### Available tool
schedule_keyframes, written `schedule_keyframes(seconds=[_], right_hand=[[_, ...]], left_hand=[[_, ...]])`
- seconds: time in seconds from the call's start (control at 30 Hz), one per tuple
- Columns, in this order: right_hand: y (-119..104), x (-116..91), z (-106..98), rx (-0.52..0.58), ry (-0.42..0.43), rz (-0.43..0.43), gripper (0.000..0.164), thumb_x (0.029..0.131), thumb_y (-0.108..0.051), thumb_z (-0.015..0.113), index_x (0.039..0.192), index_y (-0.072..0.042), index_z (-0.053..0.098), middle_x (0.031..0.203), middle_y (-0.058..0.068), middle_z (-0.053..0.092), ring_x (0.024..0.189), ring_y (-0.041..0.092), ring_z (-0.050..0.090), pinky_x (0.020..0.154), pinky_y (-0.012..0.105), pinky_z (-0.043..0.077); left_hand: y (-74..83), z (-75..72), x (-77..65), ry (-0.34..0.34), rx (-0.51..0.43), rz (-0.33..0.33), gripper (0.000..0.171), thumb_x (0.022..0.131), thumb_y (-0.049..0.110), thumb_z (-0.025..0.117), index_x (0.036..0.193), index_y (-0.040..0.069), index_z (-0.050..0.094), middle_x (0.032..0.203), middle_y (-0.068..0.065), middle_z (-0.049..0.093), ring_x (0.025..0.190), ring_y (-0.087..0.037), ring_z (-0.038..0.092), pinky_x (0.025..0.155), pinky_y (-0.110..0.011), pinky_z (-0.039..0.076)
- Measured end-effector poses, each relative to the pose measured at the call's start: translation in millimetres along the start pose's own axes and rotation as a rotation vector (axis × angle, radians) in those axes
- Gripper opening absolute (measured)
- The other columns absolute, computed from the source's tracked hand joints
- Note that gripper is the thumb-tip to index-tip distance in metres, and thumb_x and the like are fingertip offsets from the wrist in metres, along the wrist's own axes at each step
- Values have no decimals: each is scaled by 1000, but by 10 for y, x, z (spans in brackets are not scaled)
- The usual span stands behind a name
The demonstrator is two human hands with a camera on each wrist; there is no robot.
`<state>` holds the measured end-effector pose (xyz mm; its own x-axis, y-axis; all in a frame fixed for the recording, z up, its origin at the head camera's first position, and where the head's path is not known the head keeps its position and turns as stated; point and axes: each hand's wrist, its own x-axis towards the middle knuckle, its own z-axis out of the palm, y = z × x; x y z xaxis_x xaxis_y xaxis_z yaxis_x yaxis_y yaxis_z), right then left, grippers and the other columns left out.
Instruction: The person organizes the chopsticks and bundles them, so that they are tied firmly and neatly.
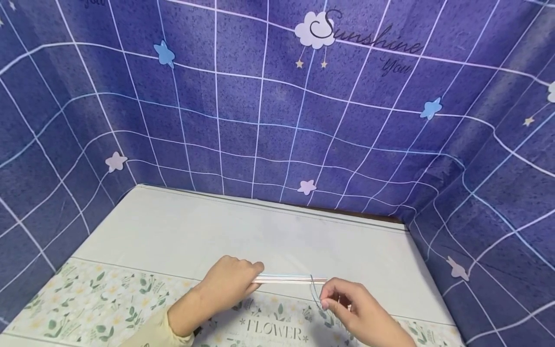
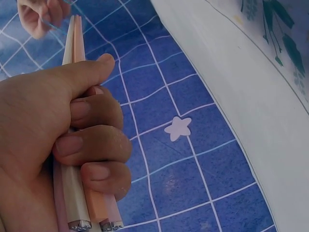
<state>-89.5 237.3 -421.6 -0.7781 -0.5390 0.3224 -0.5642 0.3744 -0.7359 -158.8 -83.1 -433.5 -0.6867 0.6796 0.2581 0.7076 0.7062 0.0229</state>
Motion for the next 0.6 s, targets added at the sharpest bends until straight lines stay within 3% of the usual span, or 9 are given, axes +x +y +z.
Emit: schedule_keyframes(seconds=[0.13, 0.23, 0.33, 0.47, 0.53, 0.6], right_hand=[[11, -15, 17, 90, -88, -33, 11, 101, -8, 68, 104, -19, 68, 83, 3, 66, 74, -9, 52, 60, 19, 51], [8, -11, 30, 117, -96, -65, 14, 99, -5, 71, 103, -17, 70, 79, 3, 65, 71, -9, 49, 57, 16, 48], [14, 12, 54, 82, -30, -164, 20, 94, 2, 75, 102, -16, 71, 80, -2, 66, 73, -5, 52, 59, 14, 47], [41, 46, 89, 42, 87, -323, 31, 86, 12, 77, 101, -15, 71, 91, -2, 72, 88, 11, 66, 82, 19, 55], [50, 55, 99, 65, 100, -364, 32, 85, 15, 76, 101, -13, 71, 95, 1, 74, 95, 18, 69, 92, 24, 56], [51, 54, 105, 88, 87, -360, 33, 86, 15, 75, 102, -13, 70, 97, 1, 76, 94, 17, 72, 90, 24, 58]], left_hand=[[-13, 0, 1, 9, 6, -3, 23, 100, 37, 68, 87, 18, 66, 67, 6, 68, 52, -1, 42, 51, -23, 44], [-13, -4, 3, 16, 9, 2, 24, 100, 38, 68, 86, 18, 65, 66, 7, 67, 52, -1, 40, 50, -22, 42], [-15, -9, 0, 24, 7, 7, 25, 100, 37, 68, 85, 18, 65, 65, 7, 66, 52, -1, 40, 49, -22, 41], [-22, -14, -4, 32, 2, 10, 25, 100, 36, 69, 84, 18, 64, 64, 8, 64, 51, -1, 39, 48, -22, 38], [-28, -11, -4, 34, -3, 12, 25, 100, 36, 69, 84, 18, 63, 63, 8, 63, 51, -1, 38, 48, -21, 38], [-33, -13, -1, 37, -6, 12, 24, 100, 36, 69, 84, 18, 63, 63, 8, 64, 51, -1, 38, 48, -21, 38]])
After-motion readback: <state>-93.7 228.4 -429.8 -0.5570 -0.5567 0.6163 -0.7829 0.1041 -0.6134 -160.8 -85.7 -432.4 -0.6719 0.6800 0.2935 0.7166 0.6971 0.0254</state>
